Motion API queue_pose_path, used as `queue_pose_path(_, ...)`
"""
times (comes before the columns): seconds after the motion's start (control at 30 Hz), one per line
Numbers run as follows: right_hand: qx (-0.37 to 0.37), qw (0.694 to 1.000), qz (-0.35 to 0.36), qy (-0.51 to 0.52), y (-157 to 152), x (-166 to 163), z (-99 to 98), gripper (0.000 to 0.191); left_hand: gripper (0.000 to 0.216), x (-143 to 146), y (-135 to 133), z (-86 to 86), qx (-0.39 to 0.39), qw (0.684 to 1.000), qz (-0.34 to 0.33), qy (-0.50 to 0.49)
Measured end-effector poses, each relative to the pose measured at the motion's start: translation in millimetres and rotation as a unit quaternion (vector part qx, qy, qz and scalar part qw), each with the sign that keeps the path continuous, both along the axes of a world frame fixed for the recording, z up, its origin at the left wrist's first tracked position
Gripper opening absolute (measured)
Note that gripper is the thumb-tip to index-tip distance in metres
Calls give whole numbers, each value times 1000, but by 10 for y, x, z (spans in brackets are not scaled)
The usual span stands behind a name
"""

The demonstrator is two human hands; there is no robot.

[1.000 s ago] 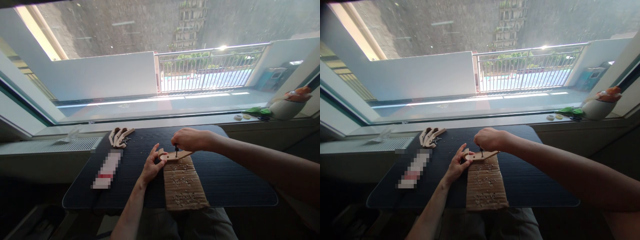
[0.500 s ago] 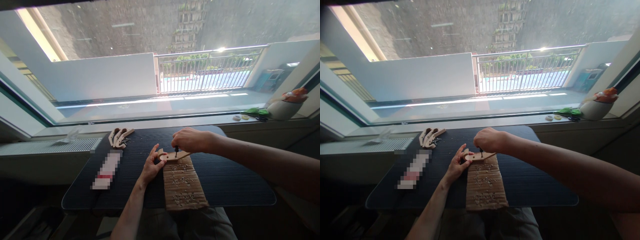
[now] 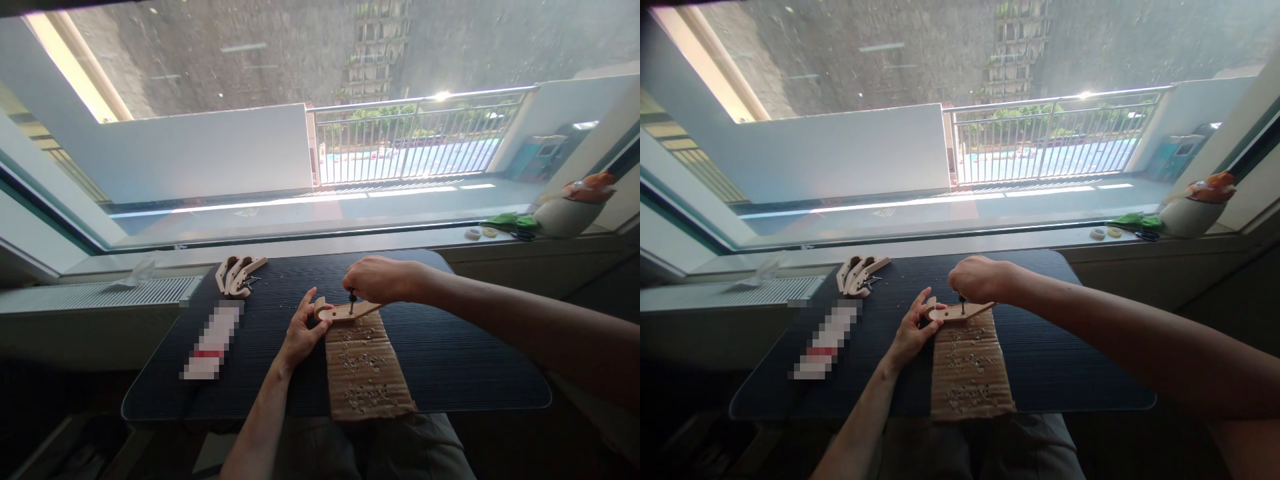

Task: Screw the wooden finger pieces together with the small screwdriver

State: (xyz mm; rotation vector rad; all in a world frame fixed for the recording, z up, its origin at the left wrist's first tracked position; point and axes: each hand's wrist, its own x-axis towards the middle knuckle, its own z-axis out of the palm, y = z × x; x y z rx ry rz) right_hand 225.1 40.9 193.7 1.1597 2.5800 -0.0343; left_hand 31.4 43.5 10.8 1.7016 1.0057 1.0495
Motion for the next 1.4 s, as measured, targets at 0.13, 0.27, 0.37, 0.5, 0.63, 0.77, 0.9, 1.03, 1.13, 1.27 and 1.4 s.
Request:
queue_pose_path(0.13, 18, 1000, -9, -15, -43, -24, 16, 21, 27, -3, -4, -1, 18, 1000, -9, 8)
queue_pose_path(0.27, 26, 999, 2, -38, -103, -75, 56, 23, 25, -8, 1, -12, 23, 1000, -18, 9)
queue_pose_path(0.37, 17, 999, 27, -38, -105, -84, 40, 23, 25, -11, 8, -21, 24, 999, -18, 13)
queue_pose_path(0.5, 7, 999, 35, -39, -32, -50, -18, 25, 28, -12, 15, -32, 14, 1000, -15, 8)
queue_pose_path(0.63, 3, 998, 37, -44, 38, -25, -49, 24, 28, -12, 15, -36, 13, 1000, -15, 12)
queue_pose_path(0.77, -7, 999, 26, -42, 60, -37, -67, 22, 27, -14, 18, -38, 22, 999, -12, 27)
queue_pose_path(0.9, -9, 999, 15, -49, 50, -55, -71, 22, 26, -16, 21, -37, 28, 999, -9, 35)
queue_pose_path(1.03, 5, 999, 16, -49, -4, -70, -13, 22, 27, -19, 12, -29, 26, 999, -14, 33)
queue_pose_path(1.13, 13, 998, 23, -48, -52, -82, 29, 23, 27, -22, 5, -22, 28, 999, -16, 34)
queue_pose_path(1.27, 8, 998, 39, -43, -44, -73, -5, 21, 25, -21, 10, -25, 29, 999, -16, 32)
queue_pose_path(1.4, -1, 999, 39, -38, 9, -42, -69, 20, 25, -13, 14, -35, 25, 999, -9, 23)
